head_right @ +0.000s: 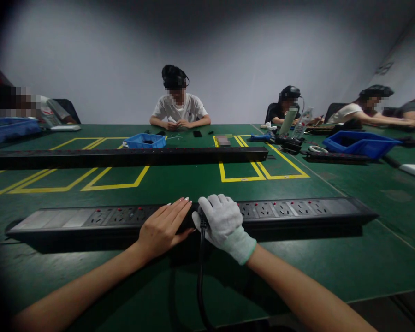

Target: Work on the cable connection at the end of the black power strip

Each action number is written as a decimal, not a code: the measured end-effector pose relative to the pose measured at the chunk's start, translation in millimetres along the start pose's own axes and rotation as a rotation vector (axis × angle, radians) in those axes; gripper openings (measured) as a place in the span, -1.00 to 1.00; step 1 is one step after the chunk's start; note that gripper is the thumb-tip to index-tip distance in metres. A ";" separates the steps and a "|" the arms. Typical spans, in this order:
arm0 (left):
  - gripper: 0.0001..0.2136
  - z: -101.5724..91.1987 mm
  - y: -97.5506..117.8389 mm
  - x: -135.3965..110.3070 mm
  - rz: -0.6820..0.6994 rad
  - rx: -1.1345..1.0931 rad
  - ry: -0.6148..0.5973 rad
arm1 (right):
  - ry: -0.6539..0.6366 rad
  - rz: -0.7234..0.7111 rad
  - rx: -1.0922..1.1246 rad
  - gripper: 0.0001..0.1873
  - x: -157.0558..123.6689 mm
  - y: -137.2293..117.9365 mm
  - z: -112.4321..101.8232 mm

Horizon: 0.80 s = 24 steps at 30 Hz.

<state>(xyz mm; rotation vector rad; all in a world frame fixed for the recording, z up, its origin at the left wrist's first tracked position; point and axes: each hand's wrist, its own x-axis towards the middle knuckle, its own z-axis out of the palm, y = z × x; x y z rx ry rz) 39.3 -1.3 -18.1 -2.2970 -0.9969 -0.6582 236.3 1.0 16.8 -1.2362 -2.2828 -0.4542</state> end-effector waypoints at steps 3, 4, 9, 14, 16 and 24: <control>-0.47 0.5 -0.7 0.1 -0.002 -0.003 0.006 | 0.001 0.005 0.044 -0.69 -0.1 -0.8 -0.7; -0.48 0.5 -0.8 0.1 -0.004 -0.006 0.007 | 0.004 0.009 0.069 -0.69 -0.6 -1.1 -0.5; -0.48 1.0 -1.1 0.4 -0.001 -0.013 0.008 | 0.060 0.001 0.196 -0.68 -4.8 -2.0 4.2; -0.47 0.9 -1.4 0.2 0.003 -0.014 0.008 | 0.073 0.019 0.245 -0.68 -5.6 -3.5 4.4; -0.47 0.4 -1.3 0.1 0.002 -0.016 0.007 | 0.076 0.027 0.269 -0.68 -4.9 -4.7 1.7; -0.48 1.2 -1.5 0.6 0.013 -0.002 -0.001 | 0.078 -0.001 0.284 -0.56 -2.9 -5.7 -3.6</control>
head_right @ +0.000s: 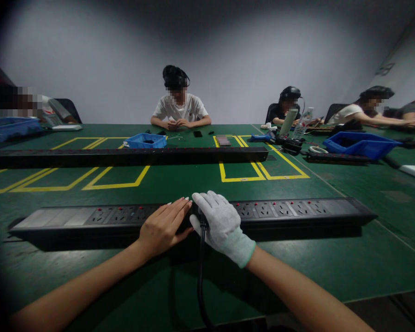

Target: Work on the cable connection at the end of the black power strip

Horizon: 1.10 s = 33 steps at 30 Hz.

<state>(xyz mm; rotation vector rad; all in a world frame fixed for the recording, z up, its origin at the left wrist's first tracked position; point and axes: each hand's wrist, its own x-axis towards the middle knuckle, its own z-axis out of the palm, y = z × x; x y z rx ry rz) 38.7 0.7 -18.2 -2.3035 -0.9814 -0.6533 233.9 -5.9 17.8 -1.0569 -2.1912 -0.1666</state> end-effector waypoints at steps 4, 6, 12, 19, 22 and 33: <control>-0.47 -0.3 0.7 -0.5 -0.006 0.002 0.003 | -0.021 0.015 0.031 -0.61 -0.7 2.7 1.8; -0.47 -0.4 0.9 -0.5 -0.007 -0.002 0.006 | -0.020 0.020 0.033 -0.63 -1.3 2.9 2.3; -0.47 0.1 1.0 0.1 -0.007 -0.003 0.005 | -0.022 0.015 0.039 -0.63 -2.0 1.7 1.4; -0.47 -1.8 0.2 0.3 -0.021 -0.013 -0.006 | -0.006 0.021 0.019 -0.71 -0.8 0.8 0.9; -0.47 -2.7 0.5 0.4 -0.022 -0.021 -0.005 | 0.001 0.026 0.009 -0.73 -0.9 0.4 0.8; -0.48 -3.2 0.7 0.8 -0.028 -0.019 -0.015 | -0.001 0.040 0.009 -0.75 -1.7 1.3 4.0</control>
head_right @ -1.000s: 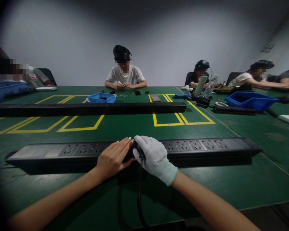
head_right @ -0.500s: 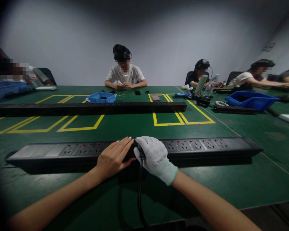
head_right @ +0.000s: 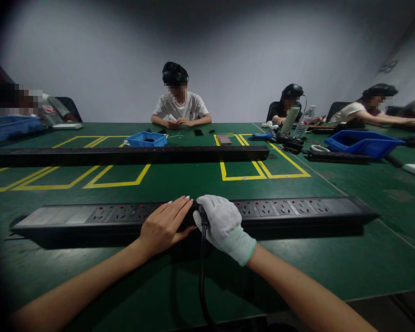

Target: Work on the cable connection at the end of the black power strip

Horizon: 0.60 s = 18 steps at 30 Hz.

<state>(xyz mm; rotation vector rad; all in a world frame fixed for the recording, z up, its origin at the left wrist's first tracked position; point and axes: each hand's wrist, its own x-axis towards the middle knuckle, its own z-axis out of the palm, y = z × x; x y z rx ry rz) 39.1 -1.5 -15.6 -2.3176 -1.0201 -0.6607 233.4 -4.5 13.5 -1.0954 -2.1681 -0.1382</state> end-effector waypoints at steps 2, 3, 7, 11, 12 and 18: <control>-0.48 0.1 0.3 -0.2 -0.005 0.001 -0.002 | -0.007 0.007 0.002 -0.76 0.4 -0.1 0.1; -0.48 0.1 0.5 -0.3 -0.005 0.001 -0.002 | -0.014 0.011 0.004 -0.76 0.6 -0.1 0.1; -0.49 0.2 0.2 -0.5 -0.002 -0.008 0.003 | -0.048 0.027 -0.005 -0.76 1.8 0.6 -0.8; -0.49 0.2 -0.3 -0.5 -0.001 -0.012 0.009 | -0.092 0.084 -0.057 -0.75 3.6 2.0 -3.2; -0.49 0.2 -0.3 -0.4 0.001 -0.011 0.010 | -0.105 0.094 -0.071 -0.74 4.1 2.3 -3.9; -0.48 -0.4 0.3 -0.2 -0.007 -0.028 0.017 | -0.102 0.072 -0.110 -0.74 5.4 3.5 -5.5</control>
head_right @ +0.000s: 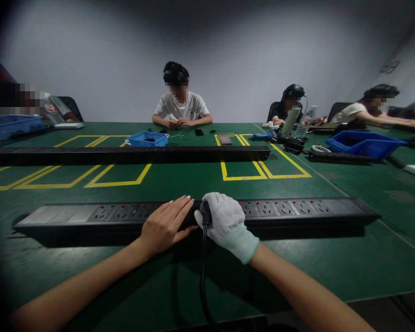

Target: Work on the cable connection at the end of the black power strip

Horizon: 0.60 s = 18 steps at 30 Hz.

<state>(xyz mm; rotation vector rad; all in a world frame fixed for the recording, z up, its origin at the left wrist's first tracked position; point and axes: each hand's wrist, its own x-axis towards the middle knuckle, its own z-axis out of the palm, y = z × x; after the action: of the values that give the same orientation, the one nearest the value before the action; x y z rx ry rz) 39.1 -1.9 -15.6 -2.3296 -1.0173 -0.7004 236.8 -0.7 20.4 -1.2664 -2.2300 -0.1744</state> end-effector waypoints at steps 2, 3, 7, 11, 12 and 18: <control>-0.49 0.1 -0.1 -0.2 0.001 0.004 0.006 | 0.003 -0.001 -0.001 -0.74 -0.1 0.1 0.5; -0.49 0.2 -0.2 -0.4 0.002 0.007 0.006 | 0.001 0.002 -0.003 -0.74 -0.2 0.0 0.7; -0.49 0.1 -0.5 -0.4 0.003 0.011 -0.006 | -0.008 0.017 -0.009 -0.72 -0.2 -0.6 0.8; -0.48 -0.8 -0.3 0.3 -0.002 -0.007 0.003 | 0.002 0.008 -0.026 -0.72 0.0 -1.3 0.6; -0.48 -0.9 -0.2 0.4 -0.004 -0.009 0.006 | 0.005 0.007 -0.034 -0.72 0.1 -1.4 0.5; -0.49 0.0 -0.2 0.1 -0.005 0.003 -0.001 | 0.007 0.007 -0.038 -0.72 0.1 -2.2 -0.6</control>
<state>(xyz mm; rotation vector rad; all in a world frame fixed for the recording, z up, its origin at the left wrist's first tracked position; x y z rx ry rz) 39.0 -1.8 -15.4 -2.3261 -1.0238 -0.6993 235.2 -2.2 21.3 -1.2910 -2.2256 -0.2190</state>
